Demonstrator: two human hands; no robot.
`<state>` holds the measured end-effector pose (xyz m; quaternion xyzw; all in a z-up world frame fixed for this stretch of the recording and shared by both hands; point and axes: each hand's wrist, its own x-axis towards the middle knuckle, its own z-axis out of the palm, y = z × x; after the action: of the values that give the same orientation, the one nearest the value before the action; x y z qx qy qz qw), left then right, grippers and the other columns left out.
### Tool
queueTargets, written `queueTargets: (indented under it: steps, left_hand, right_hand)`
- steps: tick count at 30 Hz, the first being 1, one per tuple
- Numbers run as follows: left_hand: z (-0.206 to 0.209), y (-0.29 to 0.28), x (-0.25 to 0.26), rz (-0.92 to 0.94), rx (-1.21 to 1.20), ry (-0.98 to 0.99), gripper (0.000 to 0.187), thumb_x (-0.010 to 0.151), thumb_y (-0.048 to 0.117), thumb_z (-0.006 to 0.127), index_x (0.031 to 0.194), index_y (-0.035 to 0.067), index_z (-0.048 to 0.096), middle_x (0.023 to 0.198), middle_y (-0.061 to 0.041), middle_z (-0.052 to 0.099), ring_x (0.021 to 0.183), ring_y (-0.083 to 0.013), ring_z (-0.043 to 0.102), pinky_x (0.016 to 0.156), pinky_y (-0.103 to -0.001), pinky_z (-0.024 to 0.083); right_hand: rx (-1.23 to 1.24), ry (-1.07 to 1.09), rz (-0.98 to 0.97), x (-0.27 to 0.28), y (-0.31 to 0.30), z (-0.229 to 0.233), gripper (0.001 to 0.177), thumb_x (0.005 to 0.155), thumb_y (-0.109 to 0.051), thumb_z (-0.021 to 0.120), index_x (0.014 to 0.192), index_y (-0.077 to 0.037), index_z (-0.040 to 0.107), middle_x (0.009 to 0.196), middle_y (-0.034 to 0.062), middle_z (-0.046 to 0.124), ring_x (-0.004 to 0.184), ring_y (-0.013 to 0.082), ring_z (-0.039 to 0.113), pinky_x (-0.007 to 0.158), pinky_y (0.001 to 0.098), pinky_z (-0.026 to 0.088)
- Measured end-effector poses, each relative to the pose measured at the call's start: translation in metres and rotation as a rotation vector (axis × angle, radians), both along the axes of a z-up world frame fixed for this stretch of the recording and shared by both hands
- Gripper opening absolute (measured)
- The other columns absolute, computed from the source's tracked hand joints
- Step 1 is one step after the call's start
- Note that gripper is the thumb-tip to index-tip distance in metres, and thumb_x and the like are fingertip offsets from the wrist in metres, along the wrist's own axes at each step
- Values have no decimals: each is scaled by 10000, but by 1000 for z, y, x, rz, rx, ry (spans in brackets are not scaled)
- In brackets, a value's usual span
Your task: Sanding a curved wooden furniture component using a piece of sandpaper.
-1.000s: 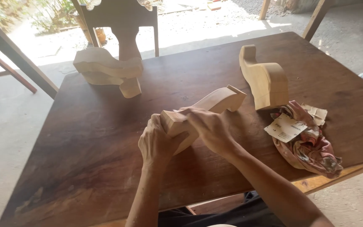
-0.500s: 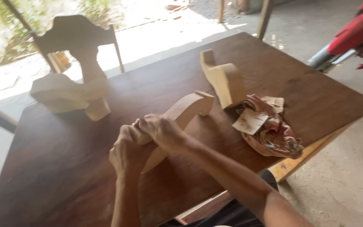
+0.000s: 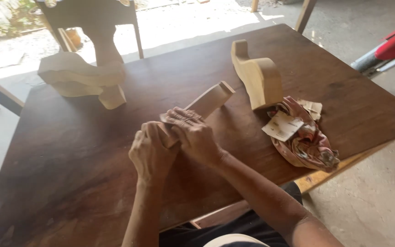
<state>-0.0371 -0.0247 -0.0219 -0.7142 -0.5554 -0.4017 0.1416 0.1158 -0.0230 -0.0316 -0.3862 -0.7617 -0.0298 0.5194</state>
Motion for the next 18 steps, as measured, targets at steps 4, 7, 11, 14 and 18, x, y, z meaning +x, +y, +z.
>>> queueTargets:
  steps: [4,7,11,14,18]
  left_hand:
    - [6,-12,2,-117,4,-1,609,723,536,879,954,81,547,837,-100,667,741,-283,686,607,-429,578]
    - [12,-11,4,-110,110,20,466,774,389,852,990,110,548,899,-68,681,796,-267,698,642,-419,579]
    - [14,-3,-1,-137,24,-48,583,741,515,881,953,91,541,883,-79,672,767,-271,688,608,-416,570]
    - [16,-9,-2,-145,4,-48,597,764,540,882,921,95,517,862,-77,655,763,-267,679,621,-414,565]
    - [24,-9,-1,-150,64,-50,609,631,509,868,910,102,512,840,-75,666,757,-290,682,598,-435,549]
  right_hand:
    - [-7,-138,-162,33,51,8,283,1114,-225,513,1203,-93,746,1301,124,709,1300,309,656,1188,485,437]
    - [-477,-35,-179,16,21,43,293,1091,-256,487,1225,-145,723,1313,69,718,1165,329,684,1030,518,514]
    - [-214,34,65,1,14,21,337,1119,-252,460,1258,-73,709,1320,128,715,1204,369,676,1077,518,487]
    - [-214,-38,64,-8,35,31,347,1131,-259,466,1213,-44,725,1265,140,729,1163,350,695,1066,488,510]
    - [-789,-170,-139,-21,35,71,424,1142,-309,456,1055,-47,778,1126,103,796,1018,288,761,1051,408,550]
